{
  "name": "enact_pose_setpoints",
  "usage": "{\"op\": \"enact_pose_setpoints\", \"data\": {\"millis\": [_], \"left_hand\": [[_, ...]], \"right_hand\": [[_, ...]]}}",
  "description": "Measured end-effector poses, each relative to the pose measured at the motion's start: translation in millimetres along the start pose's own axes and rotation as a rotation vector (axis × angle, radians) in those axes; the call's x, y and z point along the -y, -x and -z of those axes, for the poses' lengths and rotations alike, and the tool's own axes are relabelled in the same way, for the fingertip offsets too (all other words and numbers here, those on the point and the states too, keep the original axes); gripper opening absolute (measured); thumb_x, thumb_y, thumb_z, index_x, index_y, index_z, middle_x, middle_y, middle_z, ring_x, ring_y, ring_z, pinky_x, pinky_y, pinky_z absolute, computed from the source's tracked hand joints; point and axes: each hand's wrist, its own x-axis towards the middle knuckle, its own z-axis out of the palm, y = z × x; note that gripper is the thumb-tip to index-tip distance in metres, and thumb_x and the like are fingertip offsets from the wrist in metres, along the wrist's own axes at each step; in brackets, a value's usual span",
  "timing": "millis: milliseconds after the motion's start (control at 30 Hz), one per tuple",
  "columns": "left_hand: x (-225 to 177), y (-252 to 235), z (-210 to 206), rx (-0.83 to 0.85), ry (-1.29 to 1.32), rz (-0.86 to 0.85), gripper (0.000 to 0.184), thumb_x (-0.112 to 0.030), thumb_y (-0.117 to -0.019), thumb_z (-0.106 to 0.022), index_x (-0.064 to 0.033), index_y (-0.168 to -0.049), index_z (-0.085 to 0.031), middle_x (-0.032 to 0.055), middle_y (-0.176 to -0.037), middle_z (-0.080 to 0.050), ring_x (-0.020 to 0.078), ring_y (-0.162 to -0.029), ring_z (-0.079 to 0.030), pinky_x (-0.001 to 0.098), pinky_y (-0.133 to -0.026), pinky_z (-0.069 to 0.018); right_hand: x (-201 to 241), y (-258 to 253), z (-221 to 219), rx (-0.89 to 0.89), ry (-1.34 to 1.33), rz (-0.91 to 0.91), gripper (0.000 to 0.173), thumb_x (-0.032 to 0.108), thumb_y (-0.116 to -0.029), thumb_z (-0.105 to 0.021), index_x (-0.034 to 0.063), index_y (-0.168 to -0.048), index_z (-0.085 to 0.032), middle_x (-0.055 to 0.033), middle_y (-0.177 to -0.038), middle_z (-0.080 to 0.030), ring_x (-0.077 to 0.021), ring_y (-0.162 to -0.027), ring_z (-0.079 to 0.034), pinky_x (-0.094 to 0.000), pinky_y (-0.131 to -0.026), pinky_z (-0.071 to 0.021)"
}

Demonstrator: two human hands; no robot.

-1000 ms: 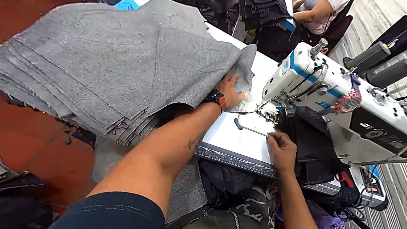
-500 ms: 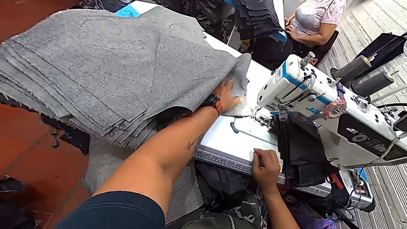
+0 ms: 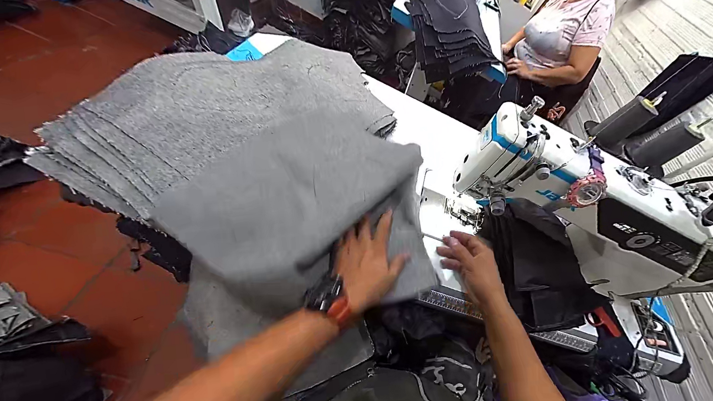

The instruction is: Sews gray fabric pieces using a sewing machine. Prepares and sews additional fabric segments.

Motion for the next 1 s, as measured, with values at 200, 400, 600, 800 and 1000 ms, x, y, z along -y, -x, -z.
{"op": "enact_pose_setpoints", "data": {"millis": [200, 400, 600, 800, 1000], "left_hand": [[-14.8, 89.7, 56.5, -0.082, 0.574, 0.144, 0.102, -0.056, -0.0919, -0.066, -0.0129, -0.166, -0.010, 0.0149, -0.169, -0.023, 0.0292, -0.147, -0.042, 0.0529, -0.114, -0.0449], [44.5, 7.8, 155.7, -0.086, -0.068, -0.369, 0.107, -0.067, -0.0725, -0.080, -0.0115, -0.156, -0.042, 0.0154, -0.145, -0.059, 0.0468, -0.140, -0.045, 0.0718, -0.116, -0.0279], [64.7, -20.1, 156.6, 0.481, 0.057, -0.518, 0.034, -0.045, -0.0922, -0.073, -0.0118, -0.089, -0.067, -0.0010, -0.071, -0.063, 0.0111, -0.064, -0.062, 0.0359, -0.058, -0.0520], [111.5, 86.4, 176.1, 1.057, 0.010, -0.105, 0.034, -0.034, -0.0845, -0.084, -0.0052, -0.100, -0.073, 0.0109, -0.078, -0.069, 0.0288, -0.074, -0.068, 0.0578, -0.070, -0.0547], [95.1, 137.7, 331.6, 0.506, 0.322, -0.066, 0.020, -0.005, -0.0875, -0.067, -0.0014, -0.107, -0.067, 0.0023, -0.094, -0.071, 0.0028, -0.084, -0.066, 0.0218, -0.078, -0.0552]], "right_hand": [[23.5, -4.6, -62.1, 0.222, -0.301, -0.047, 0.046, 0.004, -0.0888, -0.075, 0.0013, -0.131, -0.056, -0.0123, -0.106, -0.072, -0.0177, -0.090, -0.072, -0.0369, -0.081, -0.0626], [74.9, 57.1, -0.6, 0.753, -0.515, 0.441, 0.031, 0.032, -0.0888, -0.077, 0.0277, -0.119, -0.071, 0.0146, -0.103, -0.076, 0.0048, -0.091, -0.070, -0.0186, -0.080, -0.0601], [-8.2, 128.9, 14.9, 0.202, -0.102, 0.118, 0.034, 0.008, -0.1079, -0.038, -0.0124, -0.131, -0.053, -0.0134, -0.117, -0.066, -0.0029, -0.107, -0.060, -0.0182, -0.093, -0.0493], [38.1, 106.4, -7.0, 0.590, 0.082, -0.246, 0.019, 0.002, -0.1001, -0.048, 0.0012, -0.116, -0.058, 0.0013, -0.099, -0.067, 0.0063, -0.093, -0.061, -0.0134, -0.088, -0.0494], [27.2, 95.8, 43.3, 0.540, -0.230, 0.432, 0.038, 0.033, -0.0823, -0.082, 0.0394, -0.118, -0.072, 0.0240, -0.108, -0.074, 0.0107, -0.096, -0.067, -0.0151, -0.083, -0.0588]]}}
